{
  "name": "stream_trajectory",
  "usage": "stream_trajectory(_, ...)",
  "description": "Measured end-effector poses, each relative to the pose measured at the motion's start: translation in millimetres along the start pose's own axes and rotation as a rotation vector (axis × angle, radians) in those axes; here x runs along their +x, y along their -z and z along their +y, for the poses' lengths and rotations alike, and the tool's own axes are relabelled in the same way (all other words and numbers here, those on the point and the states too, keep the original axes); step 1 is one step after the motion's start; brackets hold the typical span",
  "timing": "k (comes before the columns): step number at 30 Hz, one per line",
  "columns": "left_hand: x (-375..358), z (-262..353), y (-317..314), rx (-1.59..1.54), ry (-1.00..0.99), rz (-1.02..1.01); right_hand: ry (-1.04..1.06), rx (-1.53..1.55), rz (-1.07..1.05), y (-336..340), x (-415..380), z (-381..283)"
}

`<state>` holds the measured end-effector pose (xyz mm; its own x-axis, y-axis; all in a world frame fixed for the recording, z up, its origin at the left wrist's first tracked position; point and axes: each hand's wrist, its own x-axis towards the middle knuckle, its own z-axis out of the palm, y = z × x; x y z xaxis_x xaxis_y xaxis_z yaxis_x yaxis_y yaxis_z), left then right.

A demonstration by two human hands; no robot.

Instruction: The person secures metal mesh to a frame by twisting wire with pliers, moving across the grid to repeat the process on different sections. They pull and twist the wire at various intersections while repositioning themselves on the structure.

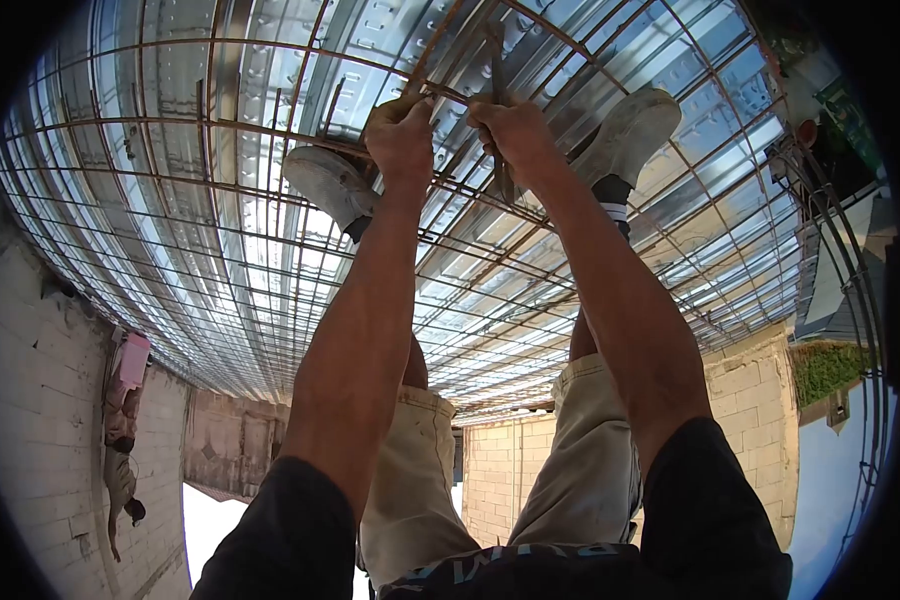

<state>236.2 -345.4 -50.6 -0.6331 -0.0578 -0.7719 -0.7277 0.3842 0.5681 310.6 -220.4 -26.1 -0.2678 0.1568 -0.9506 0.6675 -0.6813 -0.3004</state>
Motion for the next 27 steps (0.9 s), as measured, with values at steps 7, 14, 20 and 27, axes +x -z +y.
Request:
stream_trajectory(7, 7.0, 7.9, 10.0, 0.143, -0.085, -0.14, -0.075, 0.162, -0.02, 3.1, -2.5, -0.7)
stream_trajectory(14, -3.9, 8.1, 4.1, 0.023, -0.038, -0.11, -0.085, 0.205, 0.073, -19.5, -11.4, 6.4)
stream_trajectory(20, -8.6, 14.4, 6.1, 0.402, -0.127, -0.134, -0.133, 0.368, 0.106, -32.3, -19.3, 11.0)
stream_trajectory(27, 4.5, 45.2, 2.8, 0.745, -0.193, -0.253, 0.102, 0.301, 0.112, -49.5, -23.5, 36.8)
